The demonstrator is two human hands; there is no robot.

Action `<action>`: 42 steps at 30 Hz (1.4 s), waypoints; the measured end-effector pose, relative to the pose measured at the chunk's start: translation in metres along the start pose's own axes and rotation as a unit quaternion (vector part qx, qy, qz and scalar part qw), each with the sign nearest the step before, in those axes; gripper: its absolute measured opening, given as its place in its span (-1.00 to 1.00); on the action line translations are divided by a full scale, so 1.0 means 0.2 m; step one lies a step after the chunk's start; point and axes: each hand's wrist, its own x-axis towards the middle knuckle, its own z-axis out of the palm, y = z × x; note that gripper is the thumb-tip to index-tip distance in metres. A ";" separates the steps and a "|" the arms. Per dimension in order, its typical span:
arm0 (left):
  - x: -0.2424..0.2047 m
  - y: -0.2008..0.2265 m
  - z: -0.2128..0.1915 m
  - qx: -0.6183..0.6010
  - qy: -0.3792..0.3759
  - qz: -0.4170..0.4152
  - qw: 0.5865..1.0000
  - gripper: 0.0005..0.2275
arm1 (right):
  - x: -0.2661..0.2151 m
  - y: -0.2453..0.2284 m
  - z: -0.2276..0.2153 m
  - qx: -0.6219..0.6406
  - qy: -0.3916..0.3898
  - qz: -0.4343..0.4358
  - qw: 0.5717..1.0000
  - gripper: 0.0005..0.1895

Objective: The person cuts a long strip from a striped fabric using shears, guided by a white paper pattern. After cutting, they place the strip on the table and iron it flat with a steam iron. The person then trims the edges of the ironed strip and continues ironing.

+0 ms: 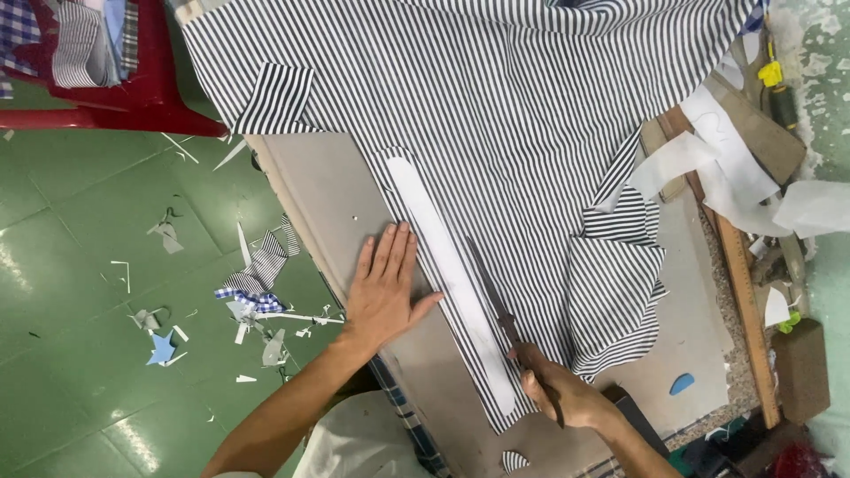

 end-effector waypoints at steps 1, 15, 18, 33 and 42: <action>0.00 0.00 0.00 0.000 0.001 0.000 1.000 -0.12 | 0.02 -0.02 0.00 0.000 0.001 -0.001 1.000 -0.41; 0.01 -0.01 0.01 -0.027 0.008 -0.005 1.000 -0.15 | 0.08 -0.07 -0.04 0.014 0.045 0.069 0.997 -0.48; 0.01 -0.01 0.00 -0.027 -0.012 -0.009 1.000 -0.14 | 0.08 -0.09 -0.08 0.083 -0.012 0.057 0.995 -0.47; 0.03 -0.03 -0.03 -0.043 0.008 -0.006 0.999 -0.16 | 0.36 -0.30 -0.12 -0.122 0.076 0.055 0.988 -0.32; 0.03 -0.02 0.00 -0.041 -0.011 -0.009 0.999 -0.15 | 0.35 -0.33 -0.19 -0.050 -0.011 0.027 0.998 -0.43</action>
